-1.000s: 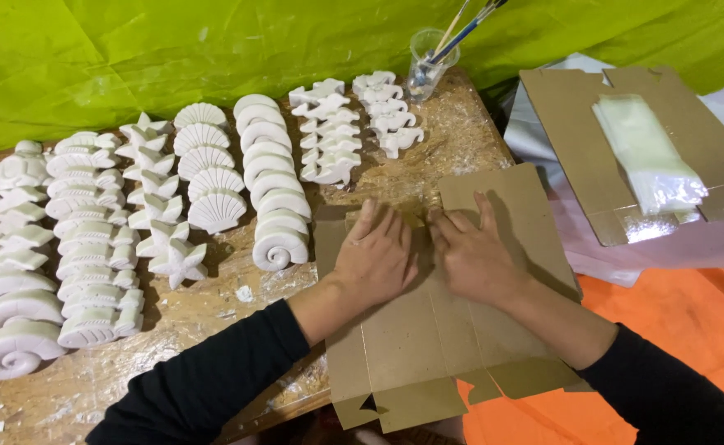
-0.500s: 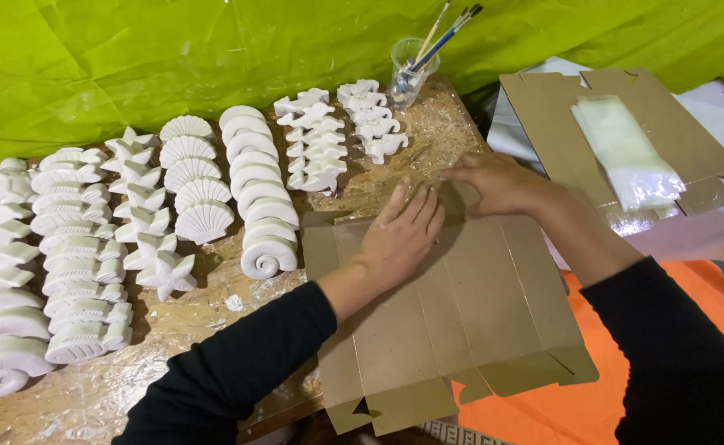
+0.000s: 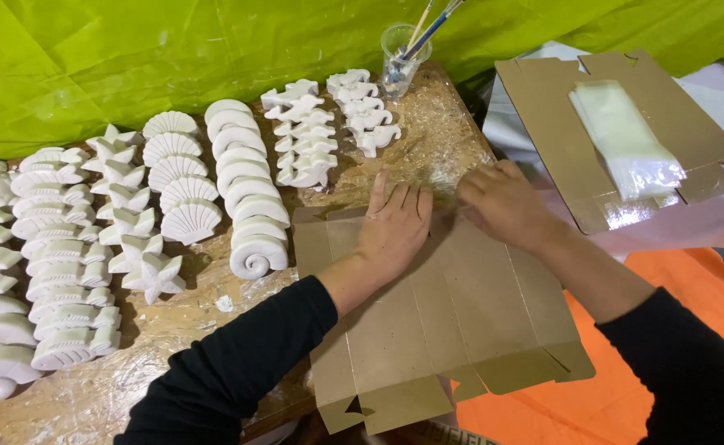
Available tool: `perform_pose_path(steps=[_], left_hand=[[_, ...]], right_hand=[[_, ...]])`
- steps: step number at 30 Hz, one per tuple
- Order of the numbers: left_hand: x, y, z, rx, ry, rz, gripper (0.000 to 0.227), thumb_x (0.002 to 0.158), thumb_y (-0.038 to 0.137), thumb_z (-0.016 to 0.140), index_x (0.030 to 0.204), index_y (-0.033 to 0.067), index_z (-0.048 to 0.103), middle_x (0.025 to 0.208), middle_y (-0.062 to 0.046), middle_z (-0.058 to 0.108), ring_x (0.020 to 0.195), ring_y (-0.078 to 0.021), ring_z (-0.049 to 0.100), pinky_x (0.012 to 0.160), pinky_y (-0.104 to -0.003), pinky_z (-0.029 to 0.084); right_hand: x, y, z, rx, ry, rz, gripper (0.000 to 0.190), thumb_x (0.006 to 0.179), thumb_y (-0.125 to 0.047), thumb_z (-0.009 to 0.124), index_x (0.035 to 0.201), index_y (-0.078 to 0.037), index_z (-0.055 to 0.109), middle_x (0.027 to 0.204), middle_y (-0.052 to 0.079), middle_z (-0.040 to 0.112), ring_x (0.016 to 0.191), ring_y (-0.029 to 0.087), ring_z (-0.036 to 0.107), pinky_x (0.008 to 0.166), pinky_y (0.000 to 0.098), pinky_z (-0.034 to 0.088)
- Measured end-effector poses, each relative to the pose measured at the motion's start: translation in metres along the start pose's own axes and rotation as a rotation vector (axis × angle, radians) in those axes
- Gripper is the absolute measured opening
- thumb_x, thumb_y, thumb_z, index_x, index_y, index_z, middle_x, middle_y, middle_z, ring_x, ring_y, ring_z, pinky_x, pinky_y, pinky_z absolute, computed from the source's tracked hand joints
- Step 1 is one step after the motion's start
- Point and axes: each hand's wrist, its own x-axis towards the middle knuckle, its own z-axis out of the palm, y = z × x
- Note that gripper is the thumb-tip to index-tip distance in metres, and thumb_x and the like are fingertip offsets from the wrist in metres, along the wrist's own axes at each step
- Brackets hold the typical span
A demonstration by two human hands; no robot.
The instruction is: Folding a flat cardboard cutout into a box shape by bending along pre-scored lines and tucking tabs.
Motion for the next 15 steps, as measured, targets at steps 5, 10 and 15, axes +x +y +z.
perform_pose_path(steps=[5,10,15], left_hand=[[0.003,0.001,-0.007,-0.038,0.008,0.077,0.031,0.095,0.010,0.065,0.124,0.0001,0.061,0.102,-0.016,0.067,0.118,-0.0314,0.057,0.123,-0.065,0.004],[0.015,0.005,-0.043,-0.034,-0.429,0.287,0.041,0.097,0.008,0.059,0.139,0.0044,0.057,0.147,-0.015,0.055,0.150,-0.0305,0.030,0.125,-0.065,-0.004],[0.019,0.008,-0.062,0.020,-0.574,0.429,0.040,0.099,0.009,0.055,0.138,0.0025,0.057,0.149,-0.016,0.053,0.153,-0.0300,0.026,0.125,-0.067,-0.011]], right_hand=[[-0.032,-0.032,0.017,-0.066,0.241,-0.138,0.023,0.085,-0.018,0.064,0.106,-0.011,0.072,0.105,0.009,0.069,0.107,0.026,0.065,0.094,0.0441,0.049],[-0.045,-0.067,-0.039,0.009,0.277,-0.083,0.030,0.088,-0.013,0.059,0.113,-0.005,0.072,0.108,0.013,0.068,0.108,0.028,0.065,0.104,0.0443,0.047],[-0.045,-0.058,-0.026,-0.010,0.296,-0.044,0.033,0.092,-0.020,0.059,0.120,-0.006,0.071,0.113,0.011,0.067,0.114,0.026,0.064,0.118,0.0467,0.036]])
